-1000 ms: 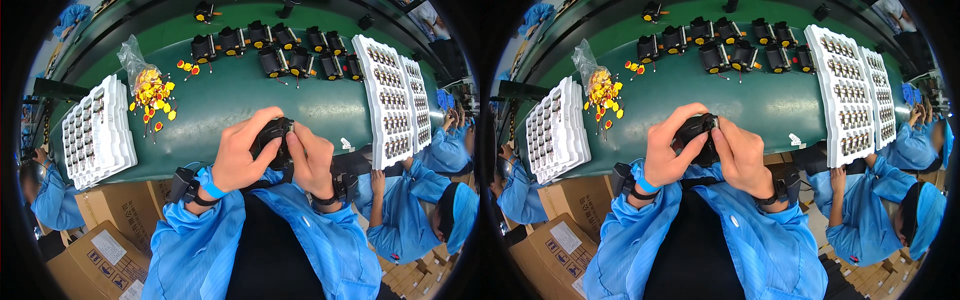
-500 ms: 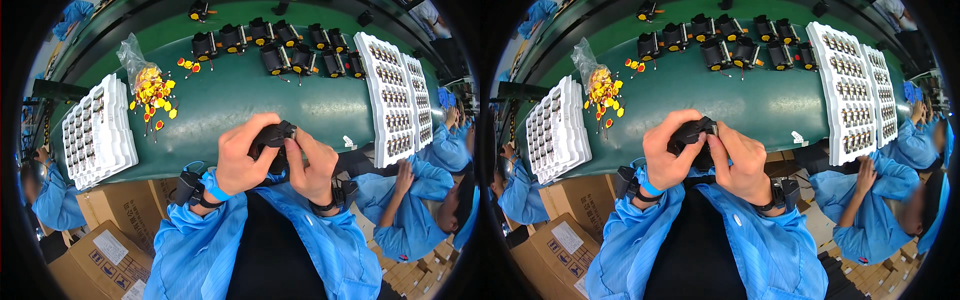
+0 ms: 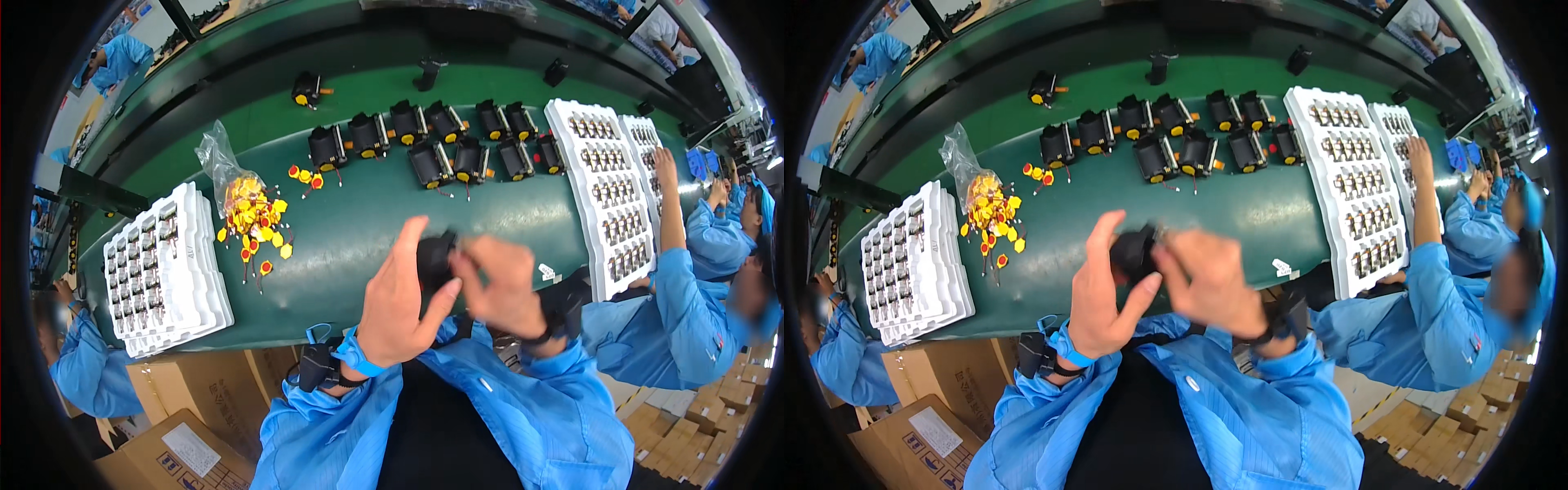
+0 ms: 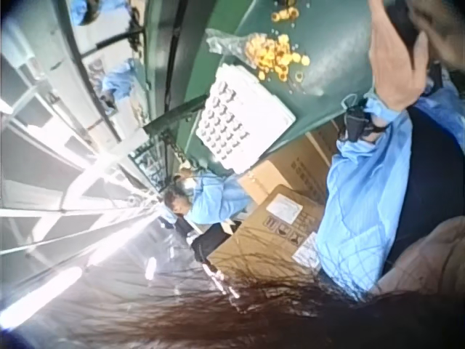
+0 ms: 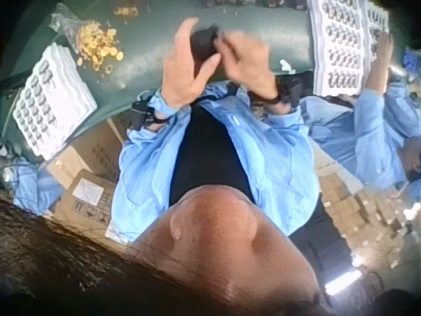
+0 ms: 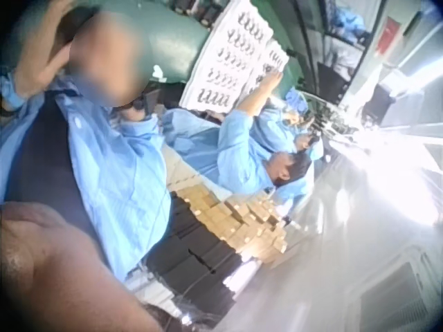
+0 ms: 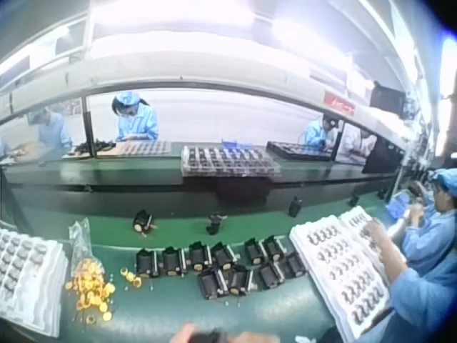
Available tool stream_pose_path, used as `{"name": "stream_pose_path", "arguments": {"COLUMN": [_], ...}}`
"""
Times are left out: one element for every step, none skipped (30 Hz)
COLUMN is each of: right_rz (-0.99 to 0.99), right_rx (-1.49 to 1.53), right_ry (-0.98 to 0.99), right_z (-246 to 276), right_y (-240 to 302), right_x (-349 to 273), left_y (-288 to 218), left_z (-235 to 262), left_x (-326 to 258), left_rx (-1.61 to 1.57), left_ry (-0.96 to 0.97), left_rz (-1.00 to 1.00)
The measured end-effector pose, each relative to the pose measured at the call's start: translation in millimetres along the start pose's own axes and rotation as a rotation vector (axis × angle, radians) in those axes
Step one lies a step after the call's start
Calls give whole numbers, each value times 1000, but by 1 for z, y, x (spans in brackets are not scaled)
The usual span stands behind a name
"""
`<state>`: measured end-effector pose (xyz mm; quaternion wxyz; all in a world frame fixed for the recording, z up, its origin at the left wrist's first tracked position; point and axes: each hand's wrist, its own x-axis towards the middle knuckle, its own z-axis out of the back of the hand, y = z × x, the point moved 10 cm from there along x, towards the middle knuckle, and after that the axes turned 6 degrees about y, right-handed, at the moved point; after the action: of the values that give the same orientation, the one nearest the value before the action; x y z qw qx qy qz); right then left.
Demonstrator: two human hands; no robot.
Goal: Assembling small electronic components by attaching yellow caps and placing them into organized trays on a factory production line.
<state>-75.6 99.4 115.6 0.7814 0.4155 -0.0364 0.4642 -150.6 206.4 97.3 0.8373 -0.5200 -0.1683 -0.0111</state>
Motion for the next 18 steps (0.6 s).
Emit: {"name": "stream_pose_path", "arguments": {"right_rz": [30, 16, 13, -111, -148, -240, -315, -421, -593, -645, -607, -547, -548, -644, -642, -661, -434, -421], "right_rx": [-93, -100, -272, -308, -405, -534, -590, -577, -521, -462, -506, -563, -576, -498, -501, -529, -746, -773], "right_ry": [-42, -111, -132, -167, -178, -168, -146, -45, 121, 282, 235, 178, 160, 251, 239, 199, 31, 7], "right_z": [10, 27, 43, 60, 73, 82, 85, 75, 67, 48, 48, 50, 46, 37, 38, 42, 53, 62], "right_y": [-15, -45, -80, -115, -158, -210, -257, -292, -336, -348, -364, -380, -386, -378, -369, -356, -327, -322], "right_x": [16, 44, 77, 112, 146, 176, 200, 218, 228, 233, 234, 234, 235, 233, 232, 231, 235, 234], "left_y": [-5, -10, -13, -10, -5, 0, 7, 12, 14, 16, 20, 27, 35, 39, 41, 45, 48, 53], "left_z": [5, 14, 25, 32, 47, 62, 70, 77, 81, 93, 102, 108, 114, 122, 131, 137, 142, 148], "left_x": [2, 4, 4, -1, -12, -23, -31, -39, -45, -51, -56, -59, -65, -69, -69, -67, -63, -54], "left_rx": [110, 164, 221, 225, 222, 219, 224, 270, 313, 322, 341, 360, 381, 420, 434, 443, 450, 512], "left_ry": [-38, -91, -149, -162, -235, -307, -321, -319, -316, -388, -413, -380, -351, -374, -385, -360, -331, -284], "left_rz": [-7, -18, -23, -25, -27, -27, -21, -8, 5, 50, 73, 106, 149, 173, 194, 213, 231, 258]}}
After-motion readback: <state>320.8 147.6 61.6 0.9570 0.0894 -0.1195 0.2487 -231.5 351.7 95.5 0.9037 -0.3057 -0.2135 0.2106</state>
